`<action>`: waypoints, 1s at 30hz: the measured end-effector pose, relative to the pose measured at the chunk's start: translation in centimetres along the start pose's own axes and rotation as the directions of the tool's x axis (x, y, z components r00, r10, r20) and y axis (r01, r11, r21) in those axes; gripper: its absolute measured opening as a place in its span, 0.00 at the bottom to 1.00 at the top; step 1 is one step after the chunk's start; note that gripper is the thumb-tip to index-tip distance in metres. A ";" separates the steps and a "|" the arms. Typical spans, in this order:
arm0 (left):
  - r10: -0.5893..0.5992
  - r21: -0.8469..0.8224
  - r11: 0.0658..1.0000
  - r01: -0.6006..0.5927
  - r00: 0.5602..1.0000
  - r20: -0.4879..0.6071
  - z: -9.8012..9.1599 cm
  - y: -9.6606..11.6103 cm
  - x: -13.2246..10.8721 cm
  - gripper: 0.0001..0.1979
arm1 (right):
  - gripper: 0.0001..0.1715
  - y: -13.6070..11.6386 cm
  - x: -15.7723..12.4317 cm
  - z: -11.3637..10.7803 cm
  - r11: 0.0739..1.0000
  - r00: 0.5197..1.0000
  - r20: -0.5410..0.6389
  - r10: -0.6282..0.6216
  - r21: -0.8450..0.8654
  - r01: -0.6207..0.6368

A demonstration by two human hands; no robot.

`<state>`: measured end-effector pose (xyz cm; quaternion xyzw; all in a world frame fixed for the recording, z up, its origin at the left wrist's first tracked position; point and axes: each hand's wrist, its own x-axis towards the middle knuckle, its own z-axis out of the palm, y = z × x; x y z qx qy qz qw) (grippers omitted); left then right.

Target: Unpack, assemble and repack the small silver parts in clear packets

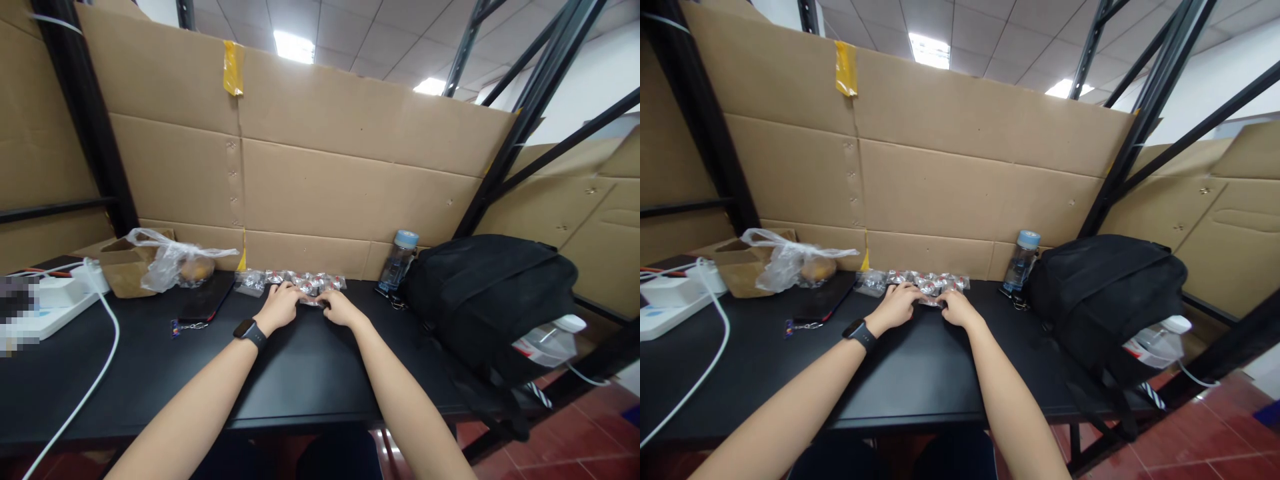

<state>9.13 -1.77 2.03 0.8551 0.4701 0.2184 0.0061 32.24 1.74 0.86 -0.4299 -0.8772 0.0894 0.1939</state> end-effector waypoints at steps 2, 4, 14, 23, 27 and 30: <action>-0.004 -0.012 1.000 0.004 1.000 0.029 -0.1 -0.3 -0.2 0.28 | 0.24 0.1 0.0 0.2 1.000 1.000 0.012 0.024 -0.002 -0.024; -0.015 -0.019 1.000 0.015 1.000 0.028 0.0 -0.6 -0.1 0.24 | 0.19 -0.1 0.1 0.4 0.999 0.999 -0.021 0.040 -0.014 -0.040; -0.123 -0.082 0.990 0.114 0.986 -0.114 0.3 -1.6 0.5 0.12 | 0.15 -1.1 0.4 0.5 0.961 0.994 -0.073 0.081 0.269 -0.058; -0.189 -0.237 0.959 0.152 0.972 -0.142 -0.3 -1.2 0.7 0.13 | 0.24 -1.4 0.4 1.4 0.860 0.992 -0.049 0.116 0.505 -0.076; -0.124 -0.372 0.926 0.060 0.981 -0.151 -0.2 -1.9 0.8 0.16 | 0.25 -1.2 0.6 1.4 0.780 0.987 -0.075 0.145 0.622 -0.068; -0.094 -0.507 0.862 -0.017 0.977 -0.192 -0.1 -2.3 0.9 0.15 | 0.27 -1.2 0.7 1.3 0.698 0.980 -0.104 0.171 0.714 -0.046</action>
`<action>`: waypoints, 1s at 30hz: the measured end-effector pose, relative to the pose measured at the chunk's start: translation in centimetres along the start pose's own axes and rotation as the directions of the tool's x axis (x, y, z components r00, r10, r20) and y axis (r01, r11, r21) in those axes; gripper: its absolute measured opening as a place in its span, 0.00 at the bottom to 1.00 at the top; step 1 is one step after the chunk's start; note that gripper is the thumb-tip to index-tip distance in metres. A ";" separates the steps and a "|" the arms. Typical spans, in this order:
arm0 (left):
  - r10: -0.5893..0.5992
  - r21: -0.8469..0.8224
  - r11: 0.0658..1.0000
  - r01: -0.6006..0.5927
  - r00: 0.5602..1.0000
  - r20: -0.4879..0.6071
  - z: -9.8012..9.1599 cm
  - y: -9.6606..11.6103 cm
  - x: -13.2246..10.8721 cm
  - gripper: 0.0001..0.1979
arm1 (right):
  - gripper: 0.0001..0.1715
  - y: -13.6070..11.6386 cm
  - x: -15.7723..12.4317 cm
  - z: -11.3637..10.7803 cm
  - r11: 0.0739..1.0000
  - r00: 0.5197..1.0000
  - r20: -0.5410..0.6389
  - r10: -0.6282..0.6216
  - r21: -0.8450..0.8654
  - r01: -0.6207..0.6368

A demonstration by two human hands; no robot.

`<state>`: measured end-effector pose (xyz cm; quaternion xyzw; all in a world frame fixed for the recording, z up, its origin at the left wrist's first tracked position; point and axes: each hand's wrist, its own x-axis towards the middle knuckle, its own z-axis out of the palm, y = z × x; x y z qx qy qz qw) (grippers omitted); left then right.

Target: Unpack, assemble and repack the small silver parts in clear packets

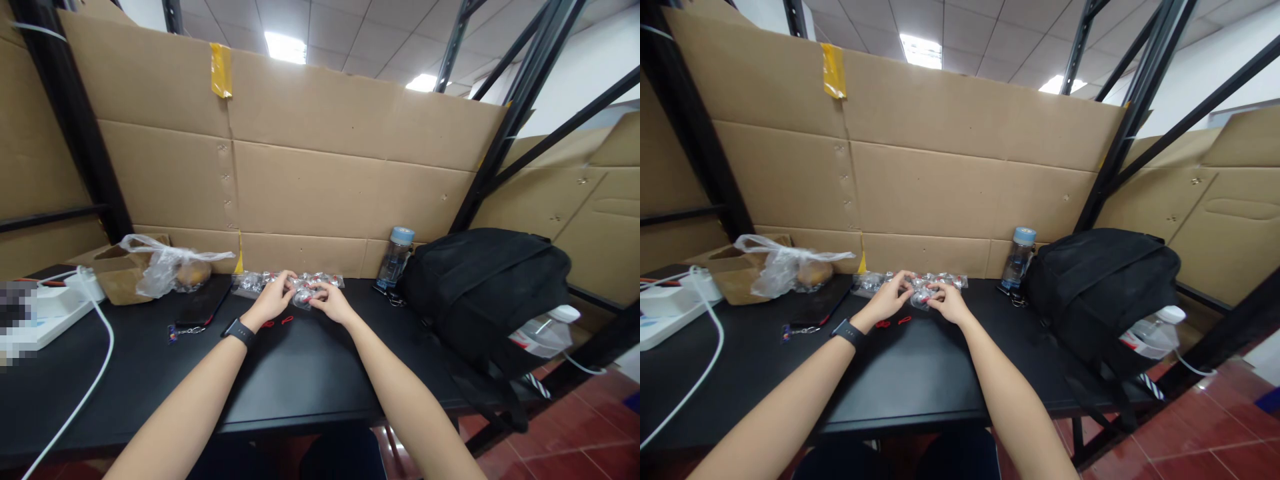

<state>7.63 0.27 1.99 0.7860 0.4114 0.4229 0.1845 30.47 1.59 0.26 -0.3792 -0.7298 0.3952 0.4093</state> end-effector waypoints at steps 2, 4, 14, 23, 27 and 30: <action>0.007 -0.064 0.998 -0.008 1.000 -0.016 0.0 -0.1 0.1 0.15 | 0.28 -0.1 0.1 0.0 0.998 1.000 -0.024 -0.012 0.061 0.014; 0.014 -0.077 0.997 -0.016 1.000 -0.028 0.0 -0.1 0.1 0.14 | 0.29 -0.1 0.1 0.1 0.994 0.999 -0.027 -0.018 0.103 0.021; -0.011 -0.092 0.996 0.008 1.000 -0.022 -0.3 -0.6 0.1 0.16 | 0.31 0.3 0.3 0.3 0.993 0.995 -0.081 0.058 0.106 -0.050; -0.129 0.087 0.987 0.136 0.988 -0.084 -1.2 -1.4 0.0 0.19 | 0.30 0.1 0.4 0.5 0.998 0.986 -0.159 0.039 0.051 -0.031; -0.249 0.277 0.917 0.288 0.954 -0.169 -2.4 -2.8 -0.3 0.20 | 0.29 0.5 0.6 0.4 0.999 0.986 -0.161 0.041 0.002 -0.041; -0.271 0.429 0.844 0.323 0.946 -0.179 -2.6 -3.1 -0.6 0.22 | 0.29 0.8 0.7 0.1 0.998 0.986 -0.159 0.038 -0.043 -0.046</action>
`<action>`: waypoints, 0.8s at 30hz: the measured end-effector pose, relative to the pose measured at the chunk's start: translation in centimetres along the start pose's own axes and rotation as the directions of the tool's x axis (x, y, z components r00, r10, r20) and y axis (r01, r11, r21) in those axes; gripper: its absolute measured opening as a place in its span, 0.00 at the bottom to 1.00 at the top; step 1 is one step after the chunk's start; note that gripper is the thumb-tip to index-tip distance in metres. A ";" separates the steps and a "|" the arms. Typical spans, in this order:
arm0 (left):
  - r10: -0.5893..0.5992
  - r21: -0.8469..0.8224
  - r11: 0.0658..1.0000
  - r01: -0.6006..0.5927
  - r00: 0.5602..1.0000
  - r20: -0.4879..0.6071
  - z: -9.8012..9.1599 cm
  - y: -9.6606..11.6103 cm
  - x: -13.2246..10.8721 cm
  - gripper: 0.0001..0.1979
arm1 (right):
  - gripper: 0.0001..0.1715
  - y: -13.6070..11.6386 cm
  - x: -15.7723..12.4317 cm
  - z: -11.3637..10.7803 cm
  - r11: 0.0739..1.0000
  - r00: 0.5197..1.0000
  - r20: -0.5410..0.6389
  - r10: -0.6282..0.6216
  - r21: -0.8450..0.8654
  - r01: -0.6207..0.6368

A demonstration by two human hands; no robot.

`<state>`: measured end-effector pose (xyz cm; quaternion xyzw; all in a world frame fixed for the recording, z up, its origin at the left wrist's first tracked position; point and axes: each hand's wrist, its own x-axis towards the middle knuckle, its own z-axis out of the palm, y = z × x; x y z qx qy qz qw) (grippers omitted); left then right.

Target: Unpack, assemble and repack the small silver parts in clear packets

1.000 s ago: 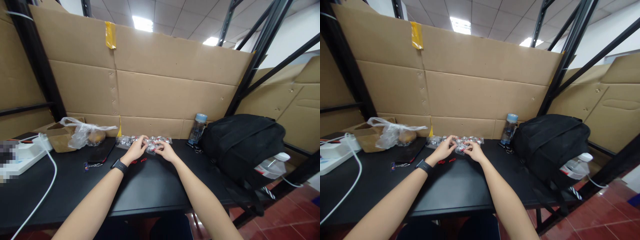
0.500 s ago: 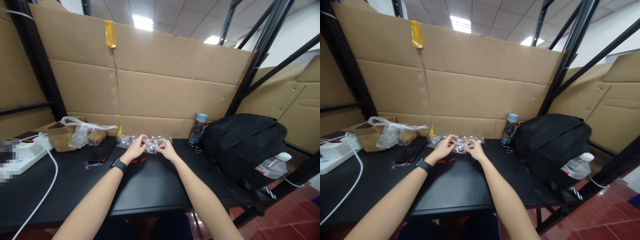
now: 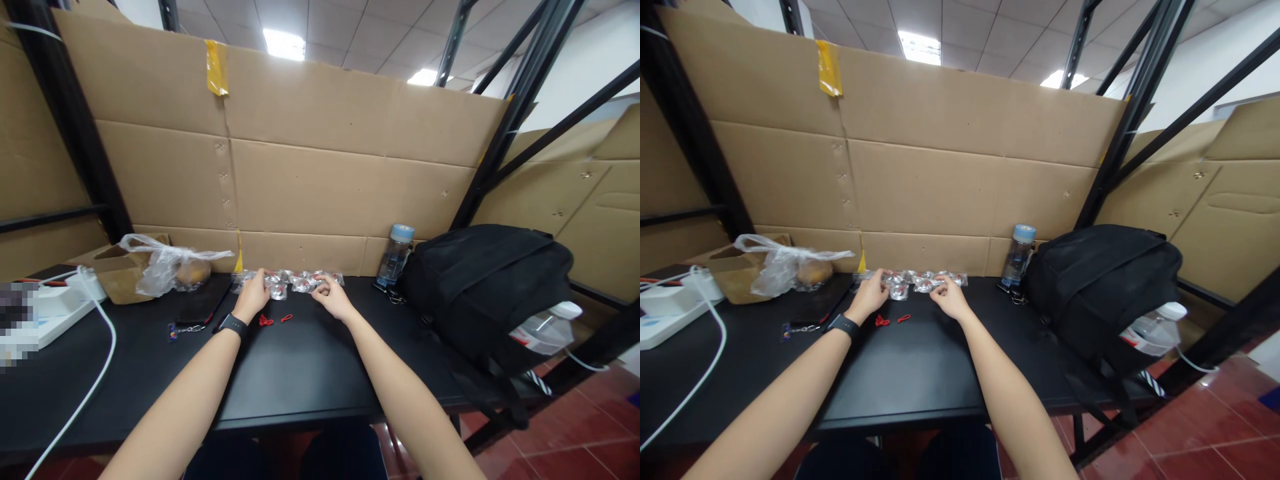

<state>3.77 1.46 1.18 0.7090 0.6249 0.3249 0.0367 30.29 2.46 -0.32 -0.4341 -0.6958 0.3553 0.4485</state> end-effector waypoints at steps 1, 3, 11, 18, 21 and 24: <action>-0.001 0.057 0.998 0.001 1.000 -0.005 -0.1 0.1 -0.1 0.22 | 0.28 0.0 0.0 -0.1 1.000 1.000 -0.002 -0.009 -0.015 0.009; 0.003 0.166 0.986 0.002 1.000 -0.029 -0.3 0.5 -0.3 0.21 | 0.27 -0.1 0.0 -0.3 0.998 1.000 -0.002 -0.026 -0.056 0.026; 0.194 0.175 0.957 -0.231 0.959 0.207 -0.7 0.5 -0.3 0.13 | 0.30 -1.3 -1.0 -5.1 0.847 0.982 0.183 -0.043 -0.514 0.133; 0.241 0.087 0.961 -0.262 0.950 0.197 0.5 1.4 -0.7 0.18 | 0.40 -0.8 -1.4 -8.3 0.838 0.952 0.258 0.166 -0.545 0.002; 0.290 0.004 0.954 -0.300 0.926 0.242 -0.5 2.5 -0.9 0.11 | 0.31 -0.6 -1.3 -8.2 0.828 0.947 0.259 0.192 -0.560 -0.015; 0.319 -0.072 0.946 -0.317 0.860 0.398 -1.2 3.4 -1.3 0.08 | 0.26 -0.8 -1.3 -7.9 0.836 0.952 0.250 0.177 -0.548 -0.011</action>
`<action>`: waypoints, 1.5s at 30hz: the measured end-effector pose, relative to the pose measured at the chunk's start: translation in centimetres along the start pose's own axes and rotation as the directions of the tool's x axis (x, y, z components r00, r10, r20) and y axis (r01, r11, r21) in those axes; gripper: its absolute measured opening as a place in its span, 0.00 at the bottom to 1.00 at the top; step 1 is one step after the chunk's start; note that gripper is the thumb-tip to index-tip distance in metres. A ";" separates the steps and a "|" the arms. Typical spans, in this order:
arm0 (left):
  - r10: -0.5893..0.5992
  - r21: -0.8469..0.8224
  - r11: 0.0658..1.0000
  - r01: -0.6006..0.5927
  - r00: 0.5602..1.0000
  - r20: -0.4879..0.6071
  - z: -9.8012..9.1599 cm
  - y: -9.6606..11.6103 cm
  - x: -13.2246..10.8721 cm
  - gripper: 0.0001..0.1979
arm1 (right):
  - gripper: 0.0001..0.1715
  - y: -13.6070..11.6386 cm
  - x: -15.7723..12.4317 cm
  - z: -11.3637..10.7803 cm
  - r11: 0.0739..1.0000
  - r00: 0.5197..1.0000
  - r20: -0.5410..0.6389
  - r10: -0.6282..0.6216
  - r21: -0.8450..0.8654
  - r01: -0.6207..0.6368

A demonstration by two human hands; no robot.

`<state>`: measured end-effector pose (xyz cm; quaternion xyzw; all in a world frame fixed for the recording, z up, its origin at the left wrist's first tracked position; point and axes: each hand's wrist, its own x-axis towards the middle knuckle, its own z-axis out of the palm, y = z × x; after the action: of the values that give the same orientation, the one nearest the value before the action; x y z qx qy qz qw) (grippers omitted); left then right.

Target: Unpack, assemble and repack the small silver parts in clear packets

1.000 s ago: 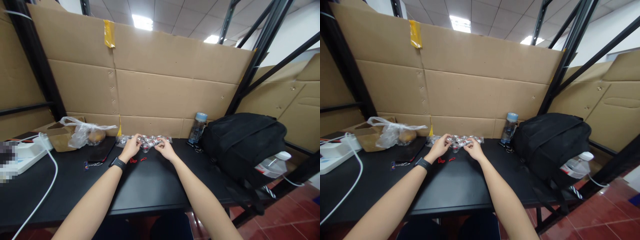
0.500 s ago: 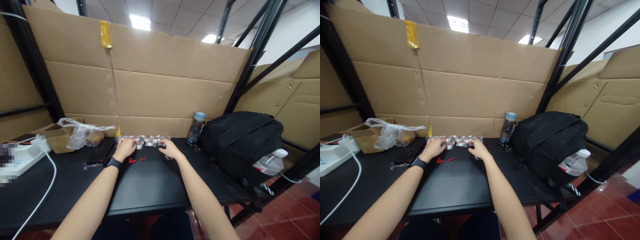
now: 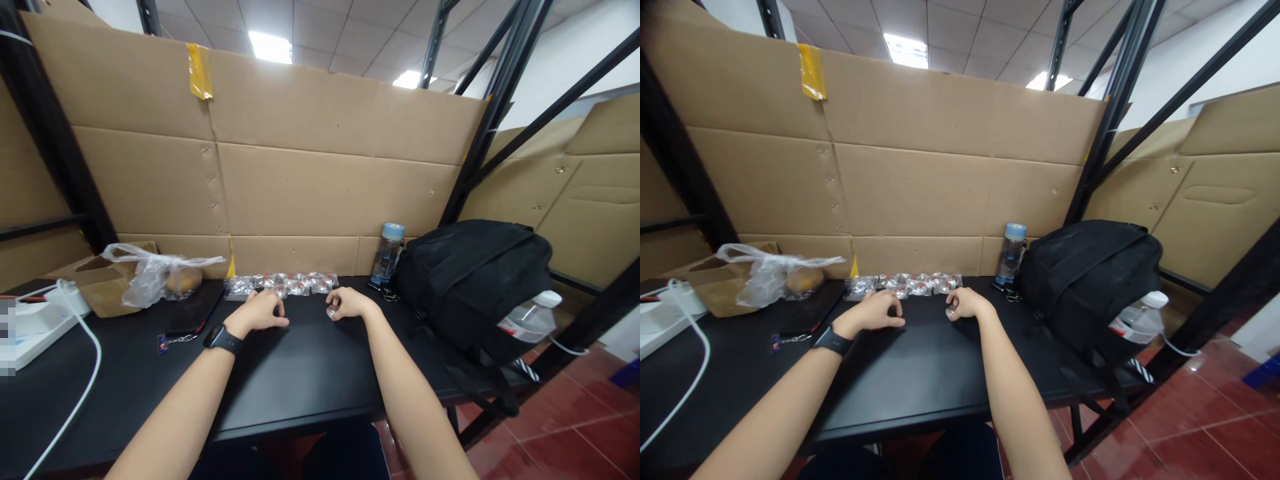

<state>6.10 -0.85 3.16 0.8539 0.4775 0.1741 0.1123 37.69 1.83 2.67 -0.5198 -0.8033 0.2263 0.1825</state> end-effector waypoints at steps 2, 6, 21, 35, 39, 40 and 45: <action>-0.016 -0.008 1.000 0.016 0.996 0.083 0.1 0.4 -0.1 0.05 | 0.25 -0.3 -0.1 0.1 1.000 1.000 -0.003 -0.010 0.002 0.010; 0.008 0.006 1.000 -0.009 0.991 0.137 0.7 1.0 -0.2 0.04 | 0.25 -0.6 -0.3 -0.1 1.000 1.000 -0.007 -0.020 -0.017 0.019; -0.042 -0.453 0.882 -0.134 0.933 -0.358 1.3 3.2 1.1 0.08 | 0.31 -6.5 0.8 3.7 0.727 0.939 -0.300 -0.169 0.605 0.324; -0.055 -0.396 0.905 -0.152 0.884 -0.464 2.4 3.3 1.7 0.07 | 0.29 -6.9 0.9 4.4 0.562 0.942 -0.315 -0.117 0.760 0.325; -0.081 -0.349 0.932 -0.099 0.882 -0.465 2.3 3.9 1.3 0.06 | 0.27 -6.8 1.1 4.7 0.551 0.949 -0.300 -0.097 0.778 0.302; -0.075 -0.338 0.936 -0.097 0.884 -0.462 2.2 4.0 1.2 0.06 | 0.26 -6.9 1.0 4.8 0.553 0.949 -0.299 -0.100 0.776 0.303; -0.089 -0.294 0.954 -0.049 0.894 -0.439 2.2 4.5 1.0 0.08 | 0.26 -7.3 1.0 4.8 0.598 0.947 -0.304 -0.108 0.740 0.306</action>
<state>10.98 -2.44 2.92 0.7589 0.4677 0.4345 0.1285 29.26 -0.74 2.80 -0.3143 -0.6540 0.4673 0.5052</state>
